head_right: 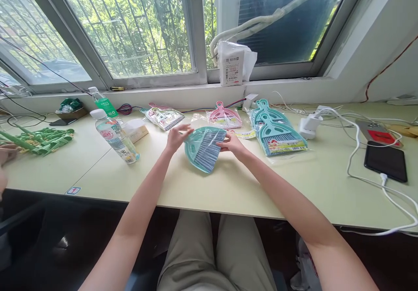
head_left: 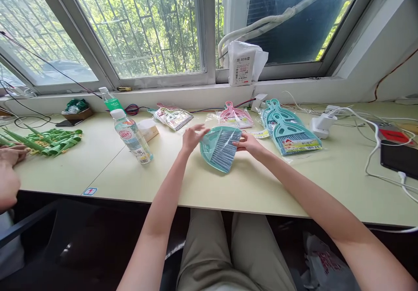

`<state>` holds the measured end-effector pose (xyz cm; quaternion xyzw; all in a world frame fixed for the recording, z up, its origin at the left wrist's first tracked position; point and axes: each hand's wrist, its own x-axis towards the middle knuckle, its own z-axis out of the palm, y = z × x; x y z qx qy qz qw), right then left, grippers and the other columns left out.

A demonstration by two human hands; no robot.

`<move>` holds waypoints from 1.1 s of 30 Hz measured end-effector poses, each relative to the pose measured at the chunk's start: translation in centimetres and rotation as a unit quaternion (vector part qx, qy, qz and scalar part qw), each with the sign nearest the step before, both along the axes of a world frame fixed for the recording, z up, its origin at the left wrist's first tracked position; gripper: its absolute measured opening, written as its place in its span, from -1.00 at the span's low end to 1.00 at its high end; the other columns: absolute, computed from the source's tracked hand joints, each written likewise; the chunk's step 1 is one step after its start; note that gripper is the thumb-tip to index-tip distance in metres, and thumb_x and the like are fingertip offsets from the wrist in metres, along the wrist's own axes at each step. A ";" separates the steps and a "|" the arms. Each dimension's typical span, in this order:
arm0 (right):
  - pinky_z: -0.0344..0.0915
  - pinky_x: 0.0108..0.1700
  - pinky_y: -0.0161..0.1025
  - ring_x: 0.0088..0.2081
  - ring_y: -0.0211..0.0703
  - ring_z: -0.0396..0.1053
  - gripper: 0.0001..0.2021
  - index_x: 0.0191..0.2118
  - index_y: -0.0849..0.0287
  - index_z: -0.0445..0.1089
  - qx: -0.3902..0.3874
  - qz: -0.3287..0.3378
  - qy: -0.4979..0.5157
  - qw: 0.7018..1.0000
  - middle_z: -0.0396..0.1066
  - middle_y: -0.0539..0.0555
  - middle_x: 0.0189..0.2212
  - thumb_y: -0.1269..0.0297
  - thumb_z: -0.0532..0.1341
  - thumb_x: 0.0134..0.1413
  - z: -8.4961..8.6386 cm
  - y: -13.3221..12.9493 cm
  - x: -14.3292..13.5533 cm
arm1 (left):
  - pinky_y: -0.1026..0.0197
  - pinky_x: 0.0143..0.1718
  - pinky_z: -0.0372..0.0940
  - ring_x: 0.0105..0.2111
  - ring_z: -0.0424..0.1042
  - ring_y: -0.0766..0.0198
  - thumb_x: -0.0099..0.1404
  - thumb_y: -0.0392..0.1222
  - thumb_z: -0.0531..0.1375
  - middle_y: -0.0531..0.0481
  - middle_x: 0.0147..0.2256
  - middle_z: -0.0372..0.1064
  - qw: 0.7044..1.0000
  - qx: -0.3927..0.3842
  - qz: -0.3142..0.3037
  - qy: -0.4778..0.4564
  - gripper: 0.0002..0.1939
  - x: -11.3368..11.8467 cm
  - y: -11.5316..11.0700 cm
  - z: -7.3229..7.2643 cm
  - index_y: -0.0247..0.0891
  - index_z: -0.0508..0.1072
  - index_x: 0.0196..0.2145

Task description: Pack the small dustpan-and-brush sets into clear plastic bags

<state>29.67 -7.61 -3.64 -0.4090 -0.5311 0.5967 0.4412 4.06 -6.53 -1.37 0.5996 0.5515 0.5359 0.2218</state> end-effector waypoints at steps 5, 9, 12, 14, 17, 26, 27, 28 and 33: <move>0.56 -0.14 0.07 -0.31 -0.01 0.56 -0.60 -0.20 0.19 0.51 0.004 0.005 -0.020 1.000 0.58 0.12 -0.33 0.38 0.51 -0.29 0.5 0.3 0.7 | 0.11 -0.10 0.34 -0.21 0.52 0.07 0.17 -0.20 0.30 -0.11 -0.28 0.54 0.988 -0.060 0.138 -0.015 -0.93 -3.0 1.1 -1.0 -0.24 0.51 -0.38; 0.56 -0.11 -0.02 -0.31 -0.09 0.55 -0.67 -0.25 0.21 0.47 0.003 -0.098 0.014 0.995 0.57 0.10 -0.32 0.45 0.48 -0.23 0.1 2.1 3.4 | -0.11 0.13 0.20 0.16 0.28 -0.10 0.27 -0.25 0.21 -0.31 0.08 0.37 0.884 -0.117 0.446 0.075 -0.70 -8.1 0.8 -1.9 -0.31 0.38 -0.03; 0.55 -0.07 -0.09 -0.29 -0.15 0.55 -0.73 -0.27 0.17 0.42 -0.028 -0.159 0.051 0.986 0.55 0.04 -0.33 0.50 0.42 -0.14 -0.6 3.0 4.5 | -0.19 0.23 0.07 0.33 0.00 -0.14 0.28 -0.20 0.21 -0.45 0.29 0.03 0.844 -0.099 0.512 0.122 -0.39 -8.8 0.4 -1.5 -0.40 0.12 0.22; 0.53 -0.03 -0.12 -0.25 -0.17 0.55 -0.76 -0.26 0.15 0.42 -0.039 -0.161 0.071 0.984 0.55 0.02 -0.32 0.51 0.37 -0.09 -0.8 3.0 4.3 | -0.16 0.26 0.03 0.36 -0.07 -0.07 0.37 -0.14 0.11 -0.40 0.33 -0.07 0.880 -0.025 0.451 0.149 -0.38 -7.0 0.2 -0.9 -0.33 0.02 0.29; 0.49 0.03 -0.15 -0.19 -0.18 0.53 -0.77 -0.23 0.12 0.42 -0.024 -0.135 0.096 0.986 0.55 0.02 -0.25 0.49 0.33 -0.05 -0.8 2.2 3.2 | -0.04 0.22 0.14 0.27 0.14 0.03 0.45 -0.02 -0.04 -0.28 0.25 0.14 0.977 0.001 0.185 0.103 -0.52 -2.3 0.1 -0.4 -0.21 0.12 0.25; 0.40 0.00 -0.03 -0.01 -0.05 0.43 -0.51 0.06 0.02 0.34 0.076 -0.161 -0.093 0.979 0.43 0.11 0.02 0.47 0.18 -0.06 1.0 1.5 3.5 | 0.16 0.00 0.30 0.00 0.38 0.18 0.41 -0.01 -0.02 -0.12 0.02 0.37 0.973 -0.107 -0.149 -0.140 -0.62 5.7 -1.6 -3.1 -0.25 0.27 0.07; 0.38 0.00 -0.03 0.01 -0.05 0.41 -0.51 0.07 0.04 0.34 0.133 -0.231 -0.135 0.954 0.41 0.13 0.04 0.49 0.11 -0.02 1.3 1.3 3.7 | 0.16 0.03 0.27 0.00 0.37 0.19 0.42 0.00 -0.04 -0.12 0.01 0.38 0.976 -0.093 -0.147 -0.131 -0.62 5.8 -1.7 -3.1 -0.26 0.30 0.05; 0.34 0.01 -0.04 0.01 -0.04 0.39 -0.54 0.04 0.07 0.37 0.195 -0.292 -0.184 0.918 0.41 0.15 0.03 0.51 0.05 0.01 1.6 0.9 3.7 | 0.16 0.04 0.25 0.00 0.38 0.18 0.42 0.02 -0.05 -0.12 0.00 0.39 0.978 -0.086 -0.147 -0.120 -0.61 5.9 -1.8 -3.2 -0.26 0.31 0.03; 0.23 -0.15 -0.15 -0.15 0.00 0.39 -0.71 -0.22 0.15 0.49 0.383 -0.208 -0.482 0.760 0.50 0.18 -0.21 0.36 0.00 0.21 1.8 -2.1 0.4 | 0.14 0.02 0.24 -0.03 0.39 0.15 0.42 0.09 -0.04 -0.11 -0.06 0.42 0.978 -0.091 -0.175 -0.061 -0.57 7.0 -2.6 -3.1 -0.25 0.33 0.03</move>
